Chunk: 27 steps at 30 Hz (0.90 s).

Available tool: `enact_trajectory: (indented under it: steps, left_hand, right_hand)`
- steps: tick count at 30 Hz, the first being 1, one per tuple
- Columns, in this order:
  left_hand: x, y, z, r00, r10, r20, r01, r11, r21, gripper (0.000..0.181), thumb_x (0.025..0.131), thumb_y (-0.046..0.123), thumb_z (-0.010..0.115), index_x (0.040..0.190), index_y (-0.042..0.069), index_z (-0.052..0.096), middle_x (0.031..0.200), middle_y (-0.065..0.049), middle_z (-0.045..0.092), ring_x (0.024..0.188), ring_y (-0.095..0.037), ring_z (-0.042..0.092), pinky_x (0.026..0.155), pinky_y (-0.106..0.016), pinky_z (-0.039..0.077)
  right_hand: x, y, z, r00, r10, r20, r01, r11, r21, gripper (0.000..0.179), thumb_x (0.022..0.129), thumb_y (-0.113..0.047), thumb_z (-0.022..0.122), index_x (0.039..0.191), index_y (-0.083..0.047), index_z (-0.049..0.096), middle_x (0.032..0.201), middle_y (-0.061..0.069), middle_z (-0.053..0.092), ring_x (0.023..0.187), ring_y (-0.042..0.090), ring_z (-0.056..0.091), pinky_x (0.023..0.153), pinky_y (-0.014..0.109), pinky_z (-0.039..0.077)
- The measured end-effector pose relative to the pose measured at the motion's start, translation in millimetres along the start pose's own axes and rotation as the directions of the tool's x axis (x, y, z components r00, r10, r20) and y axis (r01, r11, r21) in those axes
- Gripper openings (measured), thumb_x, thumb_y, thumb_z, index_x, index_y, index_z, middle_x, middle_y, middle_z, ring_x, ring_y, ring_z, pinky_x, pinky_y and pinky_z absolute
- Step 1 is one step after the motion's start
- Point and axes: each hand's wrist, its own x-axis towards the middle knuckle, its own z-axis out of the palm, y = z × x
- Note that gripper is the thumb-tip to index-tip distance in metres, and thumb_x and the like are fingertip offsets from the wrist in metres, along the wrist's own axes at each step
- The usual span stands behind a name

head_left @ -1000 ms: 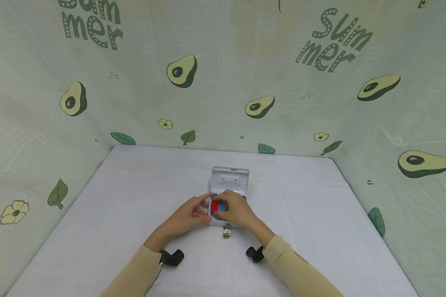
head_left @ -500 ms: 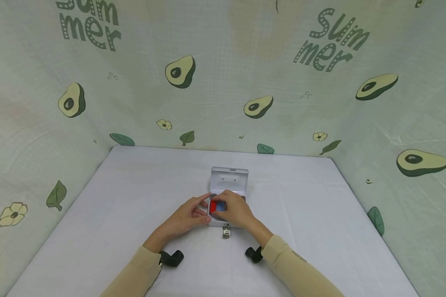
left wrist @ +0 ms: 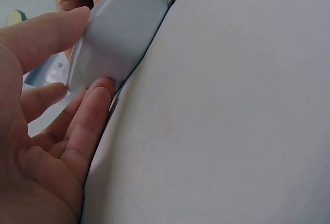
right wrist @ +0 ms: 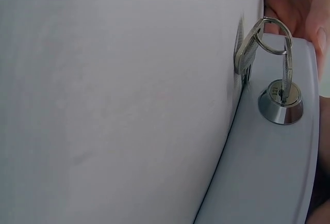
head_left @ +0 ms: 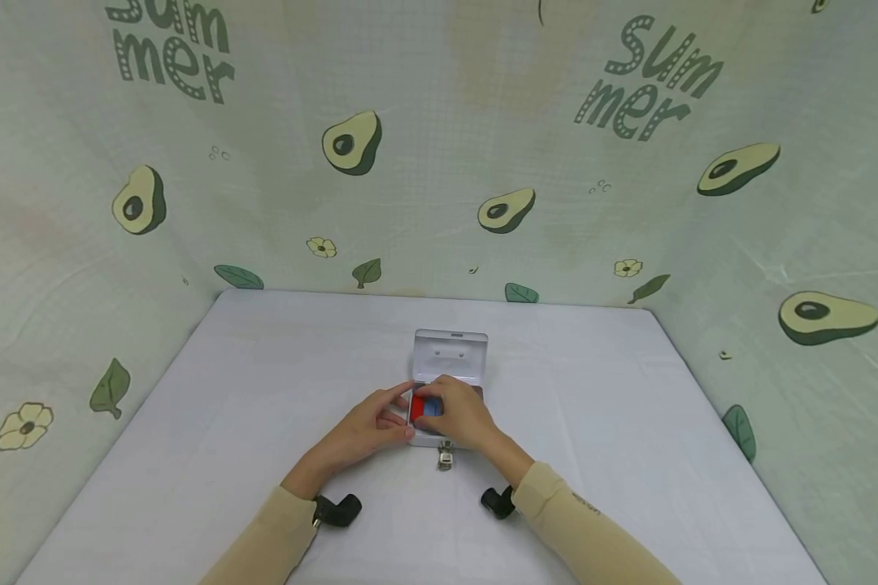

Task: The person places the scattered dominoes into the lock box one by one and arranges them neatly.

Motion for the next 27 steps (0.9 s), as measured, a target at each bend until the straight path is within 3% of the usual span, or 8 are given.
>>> enact_trajectory:
  steps: [7, 27]
  left_hand:
    - [0.5, -2.0, 0.3, 1.0, -0.017, -0.003, 0.017, 1.0, -0.004, 0.081, 0.097, 0.029, 0.08, 0.166, 0.024, 0.039, 0.142, -0.013, 0.051, 0.115, -0.021, 0.068, 0.094, -0.028, 0.056]
    - [-0.2, 0.1, 0.6, 1.0, 0.001, 0.0, -0.001, 1.0, 0.002, 0.079, 0.098, 0.028, 0.079, 0.165, 0.02, 0.039, 0.142, -0.016, 0.052, 0.115, -0.022, 0.068, 0.094, -0.027, 0.057]
  right_hand:
    - [-1.5, -1.8, 2.0, 1.0, 0.014, 0.0, -0.014, 1.0, -0.017, 0.042, 0.085, -0.02, 0.091, 0.125, -0.012, 0.078, 0.11, 0.002, 0.069, 0.101, 0.019, 0.067, 0.09, 0.039, 0.057]
    - [-3.4, -7.6, 1.0, 1.0, -0.002, -0.005, 0.002, 1.0, -0.022, 0.041, 0.085, -0.017, 0.091, 0.124, -0.007, 0.078, 0.109, 0.004, 0.068, 0.1, 0.02, 0.065, 0.088, 0.039, 0.057]
